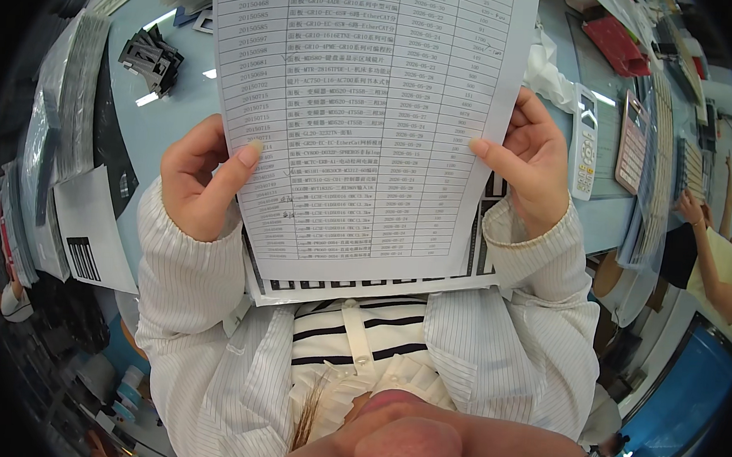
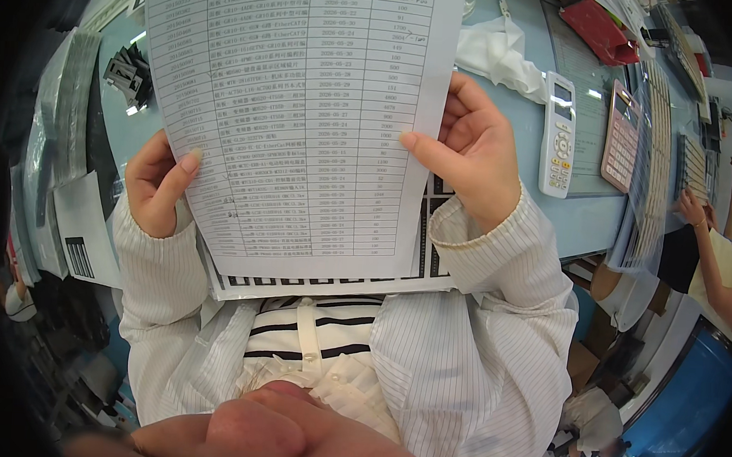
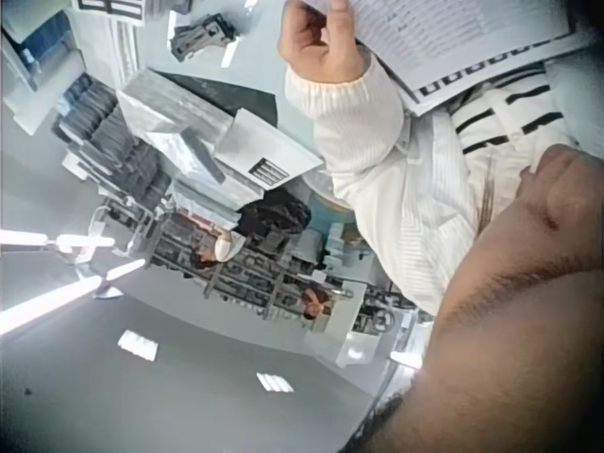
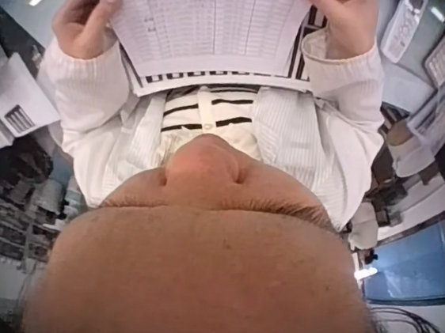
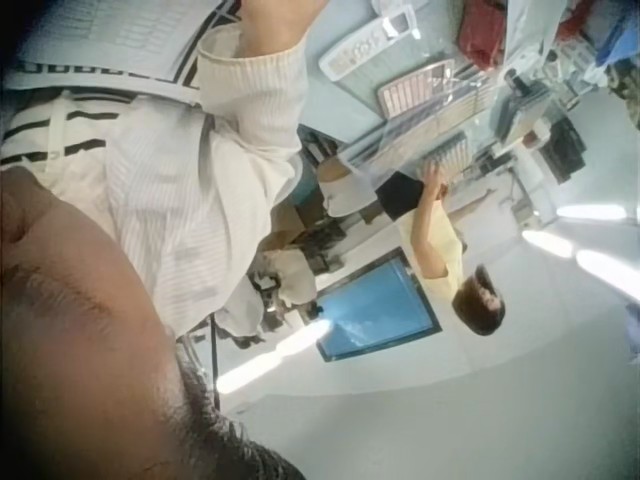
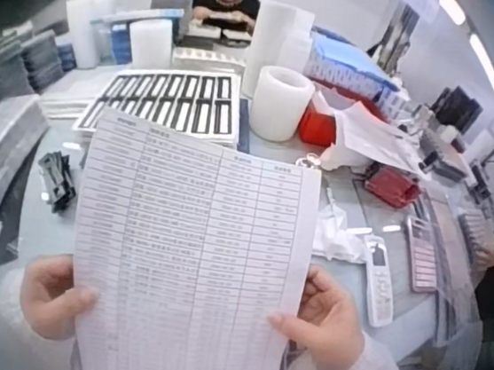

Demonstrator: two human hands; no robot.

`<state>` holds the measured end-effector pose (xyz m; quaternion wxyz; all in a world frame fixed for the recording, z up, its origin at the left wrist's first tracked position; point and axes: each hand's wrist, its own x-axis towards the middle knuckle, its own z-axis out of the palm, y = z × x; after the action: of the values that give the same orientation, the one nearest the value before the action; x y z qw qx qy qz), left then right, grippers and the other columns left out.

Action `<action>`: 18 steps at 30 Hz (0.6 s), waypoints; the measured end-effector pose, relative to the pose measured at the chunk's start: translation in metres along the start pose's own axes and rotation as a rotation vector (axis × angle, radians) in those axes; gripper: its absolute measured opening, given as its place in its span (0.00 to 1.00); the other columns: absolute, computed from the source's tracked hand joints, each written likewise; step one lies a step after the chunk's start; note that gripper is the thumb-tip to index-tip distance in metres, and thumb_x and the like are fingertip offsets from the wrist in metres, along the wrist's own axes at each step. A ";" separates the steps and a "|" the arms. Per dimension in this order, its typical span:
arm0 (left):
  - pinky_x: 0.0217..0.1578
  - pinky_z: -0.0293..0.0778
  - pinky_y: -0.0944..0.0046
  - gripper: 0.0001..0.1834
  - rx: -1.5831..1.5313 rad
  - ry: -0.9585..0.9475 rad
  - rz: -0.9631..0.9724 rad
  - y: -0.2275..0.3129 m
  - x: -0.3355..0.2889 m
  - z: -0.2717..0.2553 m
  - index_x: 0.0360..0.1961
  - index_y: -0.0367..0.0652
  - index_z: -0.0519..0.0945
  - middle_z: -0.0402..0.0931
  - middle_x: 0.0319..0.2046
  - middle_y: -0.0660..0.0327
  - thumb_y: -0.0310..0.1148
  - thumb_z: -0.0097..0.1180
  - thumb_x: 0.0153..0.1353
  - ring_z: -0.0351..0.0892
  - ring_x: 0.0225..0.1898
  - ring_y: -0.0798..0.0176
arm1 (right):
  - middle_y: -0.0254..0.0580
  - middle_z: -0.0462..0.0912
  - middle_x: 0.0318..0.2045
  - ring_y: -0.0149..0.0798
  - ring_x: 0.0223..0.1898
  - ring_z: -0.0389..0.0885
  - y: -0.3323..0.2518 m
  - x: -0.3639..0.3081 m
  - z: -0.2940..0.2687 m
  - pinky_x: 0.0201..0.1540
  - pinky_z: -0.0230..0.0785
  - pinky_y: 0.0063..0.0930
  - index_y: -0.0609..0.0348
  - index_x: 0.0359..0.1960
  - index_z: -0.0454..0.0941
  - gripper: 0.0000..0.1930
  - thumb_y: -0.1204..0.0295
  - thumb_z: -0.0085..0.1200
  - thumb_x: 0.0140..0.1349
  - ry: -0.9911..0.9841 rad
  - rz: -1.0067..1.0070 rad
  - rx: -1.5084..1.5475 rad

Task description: Verifying electronic components on a sheet against a printed checklist at a workbench.

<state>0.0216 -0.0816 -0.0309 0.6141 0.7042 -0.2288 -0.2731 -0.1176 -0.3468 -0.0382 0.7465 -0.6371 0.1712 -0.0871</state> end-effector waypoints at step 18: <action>0.36 0.69 0.67 0.11 -0.052 0.028 0.004 0.000 0.001 0.001 0.37 0.29 0.71 0.75 0.32 0.54 0.26 0.49 0.54 0.74 0.33 0.66 | 0.45 0.74 0.42 0.32 0.43 0.72 -0.002 0.000 0.000 0.47 0.65 0.23 0.69 0.48 0.61 0.22 0.82 0.52 0.50 -0.027 0.022 -0.002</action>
<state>0.0219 -0.0830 -0.0307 0.6358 0.6913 -0.2144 -0.2681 -0.1175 -0.3473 -0.0367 0.7491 -0.6369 0.1683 -0.0701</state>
